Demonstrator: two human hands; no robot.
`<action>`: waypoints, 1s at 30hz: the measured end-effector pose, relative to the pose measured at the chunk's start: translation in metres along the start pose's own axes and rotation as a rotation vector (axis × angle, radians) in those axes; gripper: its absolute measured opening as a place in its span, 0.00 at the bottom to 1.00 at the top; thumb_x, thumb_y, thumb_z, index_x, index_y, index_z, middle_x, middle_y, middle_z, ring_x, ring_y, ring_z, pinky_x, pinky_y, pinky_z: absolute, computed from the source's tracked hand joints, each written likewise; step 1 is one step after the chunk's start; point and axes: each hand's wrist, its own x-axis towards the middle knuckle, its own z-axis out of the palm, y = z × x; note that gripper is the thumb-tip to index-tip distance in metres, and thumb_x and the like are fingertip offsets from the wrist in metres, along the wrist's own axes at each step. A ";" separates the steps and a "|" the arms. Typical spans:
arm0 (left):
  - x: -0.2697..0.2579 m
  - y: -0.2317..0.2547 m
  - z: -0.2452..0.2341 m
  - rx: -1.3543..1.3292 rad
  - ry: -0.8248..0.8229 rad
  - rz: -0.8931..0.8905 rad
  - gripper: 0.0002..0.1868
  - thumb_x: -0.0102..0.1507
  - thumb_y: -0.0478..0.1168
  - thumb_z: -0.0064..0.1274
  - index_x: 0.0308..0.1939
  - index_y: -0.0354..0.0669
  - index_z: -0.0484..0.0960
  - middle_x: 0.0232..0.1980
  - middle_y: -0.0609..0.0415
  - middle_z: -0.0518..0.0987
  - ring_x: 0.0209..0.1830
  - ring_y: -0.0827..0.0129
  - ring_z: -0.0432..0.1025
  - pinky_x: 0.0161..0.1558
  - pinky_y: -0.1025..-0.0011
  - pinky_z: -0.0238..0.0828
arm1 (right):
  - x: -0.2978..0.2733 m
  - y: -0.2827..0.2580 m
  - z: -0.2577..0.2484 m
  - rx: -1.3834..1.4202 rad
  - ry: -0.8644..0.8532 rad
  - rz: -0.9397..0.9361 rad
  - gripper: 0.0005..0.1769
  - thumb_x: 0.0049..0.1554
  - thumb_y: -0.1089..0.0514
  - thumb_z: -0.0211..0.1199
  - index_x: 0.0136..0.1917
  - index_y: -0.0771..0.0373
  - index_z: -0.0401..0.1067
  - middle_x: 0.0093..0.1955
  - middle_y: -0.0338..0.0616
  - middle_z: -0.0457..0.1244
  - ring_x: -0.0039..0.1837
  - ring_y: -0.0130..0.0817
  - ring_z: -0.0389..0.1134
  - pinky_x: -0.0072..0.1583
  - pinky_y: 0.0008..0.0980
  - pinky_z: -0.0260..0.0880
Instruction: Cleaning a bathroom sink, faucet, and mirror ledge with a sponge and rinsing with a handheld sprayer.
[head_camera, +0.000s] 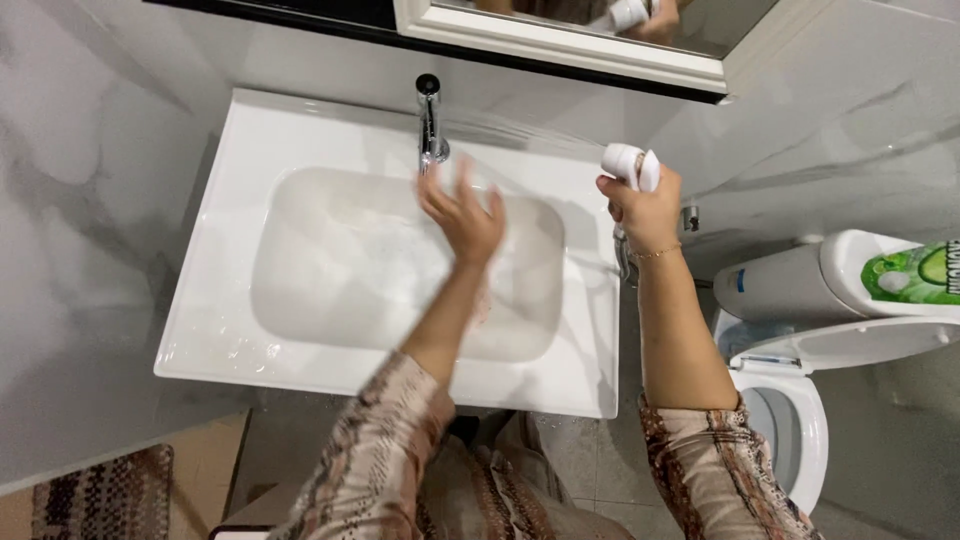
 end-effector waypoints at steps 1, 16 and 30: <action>0.028 -0.004 -0.010 0.003 0.001 -0.003 0.36 0.63 0.52 0.56 0.74 0.49 0.65 0.77 0.32 0.47 0.80 0.37 0.39 0.74 0.29 0.42 | -0.001 -0.008 0.008 0.000 -0.004 0.001 0.08 0.52 0.70 0.72 0.45 0.68 0.75 0.32 0.37 0.65 0.30 0.23 0.62 0.31 0.25 0.60; 0.024 -0.134 0.026 -1.027 -0.699 -0.813 0.32 0.72 0.61 0.30 0.54 0.41 0.81 0.28 0.56 0.79 0.24 0.74 0.71 0.31 0.79 0.70 | 0.042 0.074 0.002 -0.493 -0.017 0.061 0.11 0.52 0.63 0.73 0.50 0.64 0.79 0.36 0.43 0.69 0.33 0.28 0.66 0.37 0.30 0.66; -0.076 -0.101 0.014 0.275 -1.257 -0.115 0.32 0.64 0.56 0.54 0.70 0.52 0.73 0.75 0.49 0.67 0.75 0.56 0.60 0.69 0.58 0.62 | -0.047 0.144 -0.078 -0.531 0.081 0.374 0.10 0.53 0.60 0.74 0.48 0.65 0.80 0.35 0.43 0.68 0.34 0.29 0.65 0.37 0.33 0.64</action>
